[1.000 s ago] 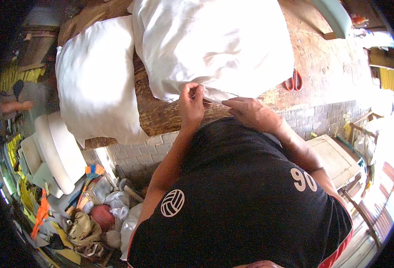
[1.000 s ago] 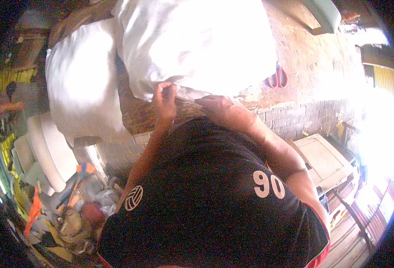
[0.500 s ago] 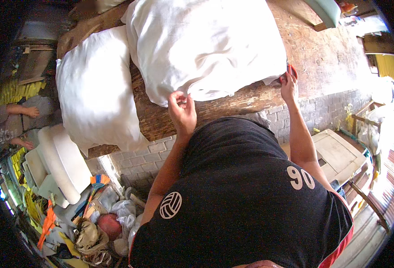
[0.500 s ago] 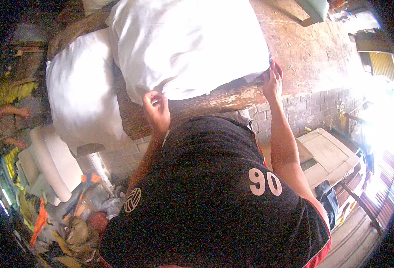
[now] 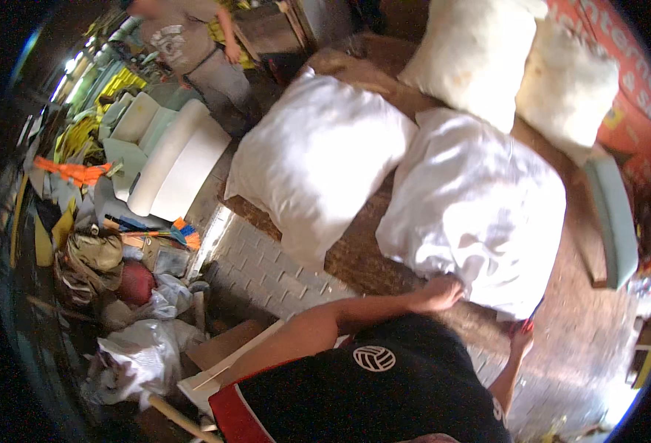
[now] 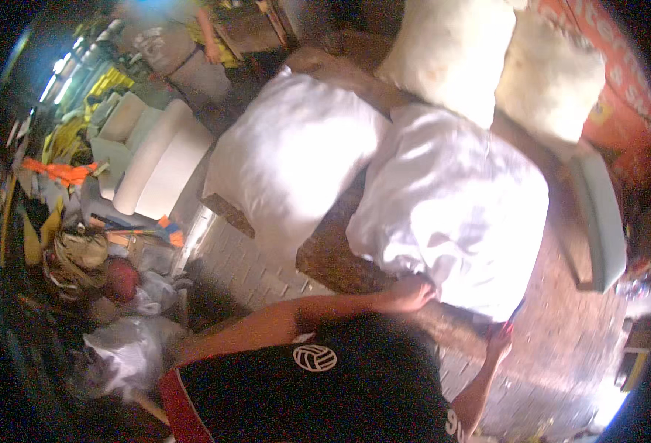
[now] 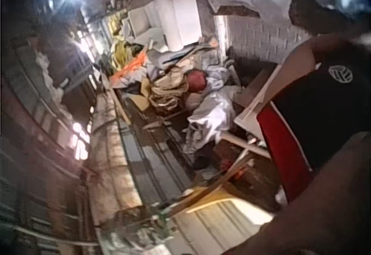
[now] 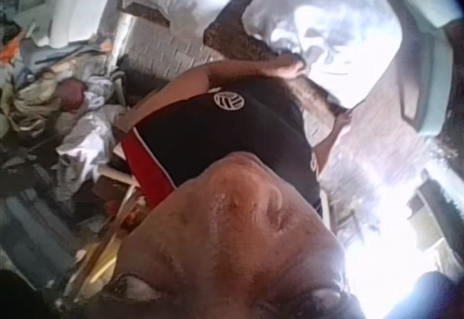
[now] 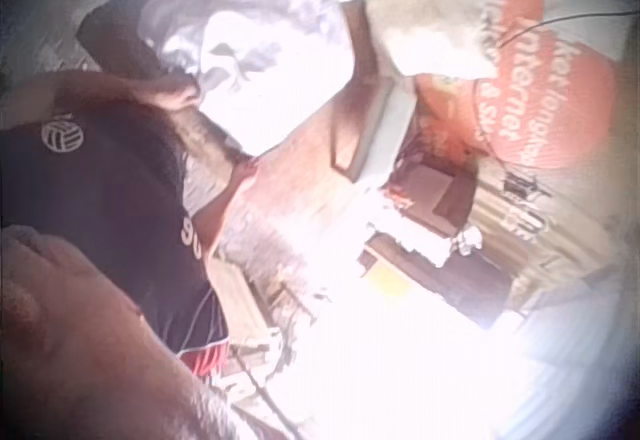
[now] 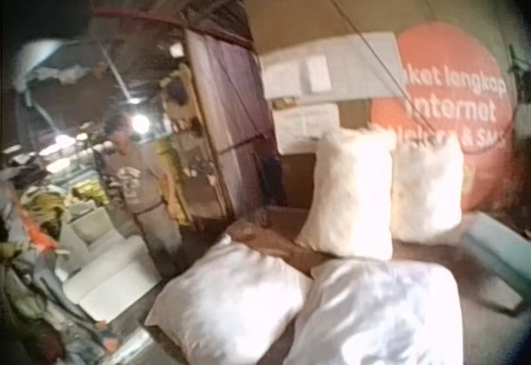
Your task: The person picks up a white fabric bundle from a sofa, carries it to a workbench, and uses red-handled scissors to cut the fabric. The person handles the bundle and scissors throughout the process.
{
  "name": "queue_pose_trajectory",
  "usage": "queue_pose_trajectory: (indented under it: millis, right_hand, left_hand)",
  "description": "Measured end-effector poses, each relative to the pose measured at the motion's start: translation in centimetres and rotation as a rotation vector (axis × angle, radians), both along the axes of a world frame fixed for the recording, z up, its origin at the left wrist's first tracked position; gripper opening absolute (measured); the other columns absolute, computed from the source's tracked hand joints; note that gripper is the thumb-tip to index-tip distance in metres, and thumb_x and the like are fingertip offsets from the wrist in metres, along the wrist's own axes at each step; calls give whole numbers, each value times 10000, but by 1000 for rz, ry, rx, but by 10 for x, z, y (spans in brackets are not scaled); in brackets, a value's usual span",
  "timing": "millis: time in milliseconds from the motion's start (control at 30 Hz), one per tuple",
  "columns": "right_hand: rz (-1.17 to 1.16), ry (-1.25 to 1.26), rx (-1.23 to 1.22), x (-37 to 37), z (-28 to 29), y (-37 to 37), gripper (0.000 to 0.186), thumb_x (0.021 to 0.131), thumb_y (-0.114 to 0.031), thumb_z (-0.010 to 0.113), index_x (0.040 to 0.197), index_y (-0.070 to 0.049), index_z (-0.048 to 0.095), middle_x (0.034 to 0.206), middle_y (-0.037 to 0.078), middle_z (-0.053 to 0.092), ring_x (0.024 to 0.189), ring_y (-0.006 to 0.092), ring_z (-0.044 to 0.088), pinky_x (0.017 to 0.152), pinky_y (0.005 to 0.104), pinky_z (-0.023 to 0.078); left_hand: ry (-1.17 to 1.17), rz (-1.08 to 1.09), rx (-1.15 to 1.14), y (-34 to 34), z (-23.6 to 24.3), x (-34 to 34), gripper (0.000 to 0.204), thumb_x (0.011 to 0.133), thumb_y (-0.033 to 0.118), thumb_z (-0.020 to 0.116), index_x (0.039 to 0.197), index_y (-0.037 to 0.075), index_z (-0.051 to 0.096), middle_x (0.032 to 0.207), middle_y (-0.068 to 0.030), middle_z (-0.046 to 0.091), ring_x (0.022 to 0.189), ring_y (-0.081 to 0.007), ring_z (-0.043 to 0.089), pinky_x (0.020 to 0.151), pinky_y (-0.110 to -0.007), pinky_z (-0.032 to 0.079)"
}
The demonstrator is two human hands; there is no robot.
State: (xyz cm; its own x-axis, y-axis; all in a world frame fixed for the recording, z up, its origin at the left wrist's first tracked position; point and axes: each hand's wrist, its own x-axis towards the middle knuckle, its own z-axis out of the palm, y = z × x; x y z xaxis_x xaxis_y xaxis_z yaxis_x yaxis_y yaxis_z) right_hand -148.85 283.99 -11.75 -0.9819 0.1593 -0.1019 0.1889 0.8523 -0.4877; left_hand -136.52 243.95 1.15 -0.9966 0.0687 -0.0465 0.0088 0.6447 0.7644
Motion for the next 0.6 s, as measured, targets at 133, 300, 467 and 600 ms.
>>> queue_pose_trajectory:
  millis: [133,300,467,600]
  right_hand:
    - [-329,-15,-555,21,-1,39,394,899,-440,555,675,-117,582,542,-22,531,424,105,502,370,269,364]
    - [-257,4,-821,53,-2,32,279,876,-363,574,790,-98,584,567,-4,495,382,130,405,338,263,286]
    - [-242,-115,-977,65,8,-20,145,807,-166,590,930,-121,527,655,29,550,425,138,496,334,253,371]
    - [-233,-193,-1129,75,96,-114,140,836,-162,599,944,-121,519,695,15,567,522,135,553,391,235,412]
  left_hand:
    - [436,-26,-319,15,18,2,222,865,235,551,818,27,618,683,-173,594,626,-331,602,594,-453,473]
    - [264,-91,-205,24,46,4,171,812,190,586,735,41,617,683,-172,606,669,-344,619,637,-477,471]
    - [376,-71,-91,38,50,-19,128,810,151,587,804,23,584,683,-166,608,689,-359,622,639,-489,461]
    - [305,-73,-63,47,56,-22,153,827,154,577,812,3,558,685,-196,588,692,-372,615,629,-486,454]
